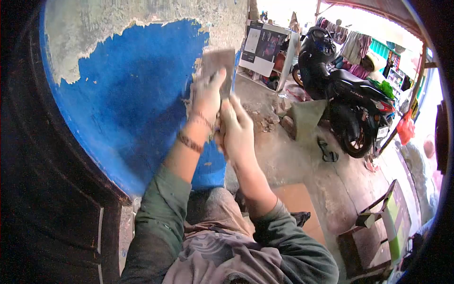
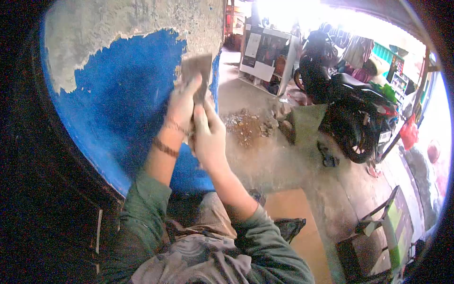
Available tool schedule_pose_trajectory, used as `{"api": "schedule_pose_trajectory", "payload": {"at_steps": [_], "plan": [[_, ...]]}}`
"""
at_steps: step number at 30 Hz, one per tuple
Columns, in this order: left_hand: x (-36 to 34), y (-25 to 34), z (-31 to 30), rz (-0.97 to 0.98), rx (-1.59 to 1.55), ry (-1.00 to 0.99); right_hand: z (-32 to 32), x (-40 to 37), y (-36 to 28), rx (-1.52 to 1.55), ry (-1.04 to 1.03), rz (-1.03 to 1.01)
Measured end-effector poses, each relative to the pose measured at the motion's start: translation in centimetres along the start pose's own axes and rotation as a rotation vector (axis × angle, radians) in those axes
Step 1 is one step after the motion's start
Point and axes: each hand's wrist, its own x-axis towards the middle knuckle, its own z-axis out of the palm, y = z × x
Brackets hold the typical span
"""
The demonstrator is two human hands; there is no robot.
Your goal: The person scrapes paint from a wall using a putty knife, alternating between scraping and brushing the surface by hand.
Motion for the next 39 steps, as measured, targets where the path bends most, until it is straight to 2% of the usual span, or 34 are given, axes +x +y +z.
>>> {"api": "schedule_pose_trajectory", "payload": {"at_steps": [1, 2, 4, 7, 8, 10, 11, 12, 14, 16, 18, 20, 21, 23, 24, 26, 28, 30, 32, 33, 34, 36, 37, 38, 39], "plan": [[-0.8, -0.6, -0.2, 0.158, 0.148, 0.006, -0.1, -1.2, 0.4, 0.0, 0.036, 0.061], [-1.1, -1.2, -0.2, -0.081, 0.033, 0.027, -0.1, -1.8, 0.6, -0.001, 0.072, 0.126], [0.4, -0.3, -0.1, 0.032, 0.039, -0.018, 0.4, -1.0, -0.8, 0.011, 0.056, 0.115], [0.5, 4.4, 1.1, -0.295, -0.159, -0.034, 1.0, 0.7, -3.1, 0.098, -0.021, 0.073], [0.5, 3.5, 0.9, -0.303, -0.158, -0.032, 0.9, 0.5, -2.9, 0.097, -0.017, 0.081], [0.7, 1.5, 0.5, -0.047, -0.064, -0.009, 0.5, -0.1, -2.0, 0.016, 0.008, 0.066], [-0.3, 0.8, 0.8, 0.154, -0.023, 0.042, 0.1, -0.7, -1.4, 0.024, 0.005, 0.095], [0.1, 0.6, 0.3, 0.138, 0.178, 0.004, 0.3, -0.4, -1.6, 0.026, 0.002, 0.085], [1.7, 0.2, 0.5, 0.113, 0.044, -0.013, 0.3, 0.3, -1.9, 0.001, 0.001, 0.067], [2.3, 4.1, 1.4, -0.07, -0.135, -0.054, 0.7, 2.9, -2.1, -0.066, 0.012, -0.057], [2.8, 4.7, 1.7, -0.046, -0.05, -0.025, 1.0, 3.3, -4.1, 0.037, -0.047, -0.032], [2.0, 4.2, 1.8, -0.013, -0.177, -0.076, 0.6, 2.3, -3.8, -0.013, -0.055, -0.034], [2.3, 1.7, 0.9, -0.032, -0.137, -0.132, 0.2, 1.2, -2.9, -0.029, -0.025, 0.0], [0.2, 1.2, 1.6, -0.017, -0.058, 0.024, -0.2, -0.5, -2.3, 0.002, -0.009, 0.11], [-0.2, 1.6, 1.9, -0.046, -0.053, 0.08, 0.0, 0.3, -2.3, 0.0, -0.01, 0.105], [2.8, 1.9, 1.6, 0.134, 0.007, -0.004, 0.2, 2.1, -2.4, -0.056, -0.006, -0.06], [4.3, 4.7, 1.5, -0.103, -0.092, -0.109, 0.0, 1.3, -2.3, -0.063, 0.015, -0.023], [3.0, 6.6, 2.0, -0.162, -0.11, -0.054, 0.3, 0.9, -2.7, -0.059, 0.034, 0.005], [1.8, 4.4, 2.0, -0.053, -0.218, -0.061, 0.7, 0.8, -3.2, -0.056, 0.051, 0.026], [2.8, 1.5, 1.1, 0.005, -0.042, -0.046, 0.8, 0.9, -3.3, -0.054, 0.061, 0.033], [2.3, 1.2, 1.5, 0.001, -0.15, -0.018, 0.7, 1.2, -3.0, -0.055, 0.061, 0.028], [3.4, 2.1, 1.3, -0.003, -0.145, -0.081, 0.3, 2.5, -2.1, -0.099, 0.026, -0.081], [3.6, 3.9, 1.6, -0.08, -0.196, -0.114, 1.1, 2.9, -3.9, -0.096, 0.024, -0.08], [3.3, 6.3, 1.9, -0.159, -0.246, -0.144, 1.0, 4.2, -3.5, -0.121, -0.007, -0.18], [2.6, 8.4, 2.3, -0.296, -0.154, -0.047, 1.4, 3.8, -5.1, -0.062, -0.018, -0.072]]}}
